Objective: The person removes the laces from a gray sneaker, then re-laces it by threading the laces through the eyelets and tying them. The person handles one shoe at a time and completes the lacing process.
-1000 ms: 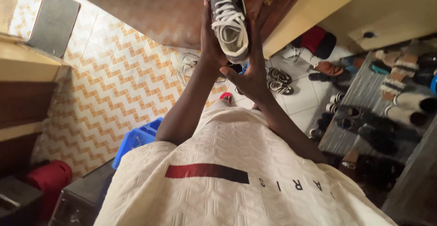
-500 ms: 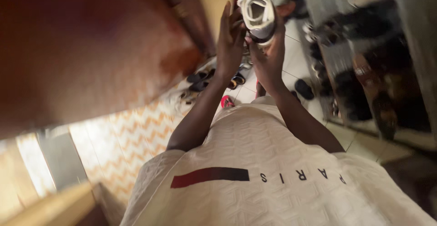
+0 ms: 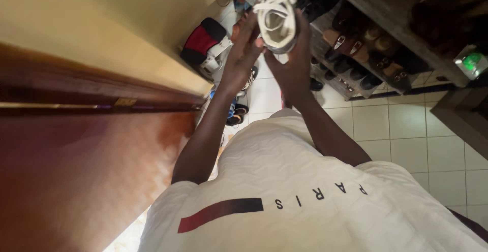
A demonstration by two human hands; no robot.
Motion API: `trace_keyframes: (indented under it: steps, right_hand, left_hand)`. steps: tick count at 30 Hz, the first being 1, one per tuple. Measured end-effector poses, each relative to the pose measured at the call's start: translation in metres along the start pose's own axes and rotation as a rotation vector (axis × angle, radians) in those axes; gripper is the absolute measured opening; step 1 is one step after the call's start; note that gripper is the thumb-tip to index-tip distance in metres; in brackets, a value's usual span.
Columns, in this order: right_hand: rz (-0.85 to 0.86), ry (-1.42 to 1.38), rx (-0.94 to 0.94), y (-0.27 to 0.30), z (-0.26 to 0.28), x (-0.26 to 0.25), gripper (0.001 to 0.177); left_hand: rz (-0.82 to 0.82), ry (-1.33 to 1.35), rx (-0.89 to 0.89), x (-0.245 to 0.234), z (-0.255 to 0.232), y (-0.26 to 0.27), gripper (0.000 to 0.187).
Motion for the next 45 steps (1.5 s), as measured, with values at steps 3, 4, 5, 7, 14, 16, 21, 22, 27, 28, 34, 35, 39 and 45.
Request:
trace_keyframes:
  steps: [3,4,5,7,14,16,21,22,27,28,34,35,39,45]
  right_hand:
    - [-0.042,0.034,-0.057,-0.025,-0.011,-0.044,0.092]
    - [-0.058,0.034,-0.033,-0.034,-0.019,-0.059,0.091]
    - [-0.074,0.031,-0.013,-0.046,-0.026,-0.072,0.091]
    - [-0.078,0.038,0.028,-0.069,-0.041,-0.098,0.085]
    - [-0.144,0.033,-0.063,-0.132,-0.074,-0.168,0.079]
    - [-0.142,0.165,-0.113,-0.151,-0.08,-0.175,0.088]
    - [-0.004,0.351,-0.214,-0.188,-0.092,-0.148,0.098]
    - [0.055,0.236,-0.156,-0.193,-0.098,-0.141,0.101]
    - [0.26,0.118,-0.049,-0.204,-0.11,-0.126,0.09]
    - [0.258,0.148,-0.089,-0.206,-0.108,-0.127,0.085]
    - [0.008,0.411,-0.122,-0.238,-0.102,-0.177,0.06]
    - [-0.038,0.474,-0.104,-0.244,-0.102,-0.189,0.059]
    - [-0.068,0.681,-0.233,-0.261,-0.09,-0.202,0.066]
    - [0.07,0.706,0.003,-0.276,-0.132,-0.194,0.056]
  left_hand:
    - [0.171,0.111,0.219,0.041,-0.02,-0.04,0.08]
    - [0.183,0.094,0.233,0.055,-0.022,-0.056,0.077]
    - [0.194,0.074,0.251,0.066,-0.025,-0.074,0.075]
    - [0.219,0.078,0.262,0.092,-0.031,-0.106,0.074]
    - [0.265,-0.134,0.336,0.176,-0.04,-0.186,0.118]
    - [0.159,-0.174,0.29,0.185,-0.035,-0.206,0.125]
    - [-0.146,-0.021,0.239,0.156,-0.012,-0.232,0.095]
    - [-0.16,0.019,0.192,0.147,-0.003,-0.238,0.09]
    - [-0.115,0.188,0.187,0.114,0.023,-0.272,0.076]
    - [-0.124,0.137,0.209,0.11,0.026,-0.278,0.073]
    - [-0.155,-0.024,0.235,0.102,0.04,-0.31,0.075]
    - [-0.16,-0.035,0.24,0.102,0.042,-0.316,0.078]
    - [-0.147,-0.161,0.254,0.101,0.047,-0.335,0.079]
    - [-0.087,-0.058,0.249,0.105,0.059,-0.356,0.082]
Point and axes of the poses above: each hand's wrist, its own y-axis away from the middle knuckle, its own x-axis out of the palm, z = x × y, the point moved 10 cm from there along -y, towards the middle knuckle, and after that the axes turned 3 degrees about -z, right-handed, at the moved point
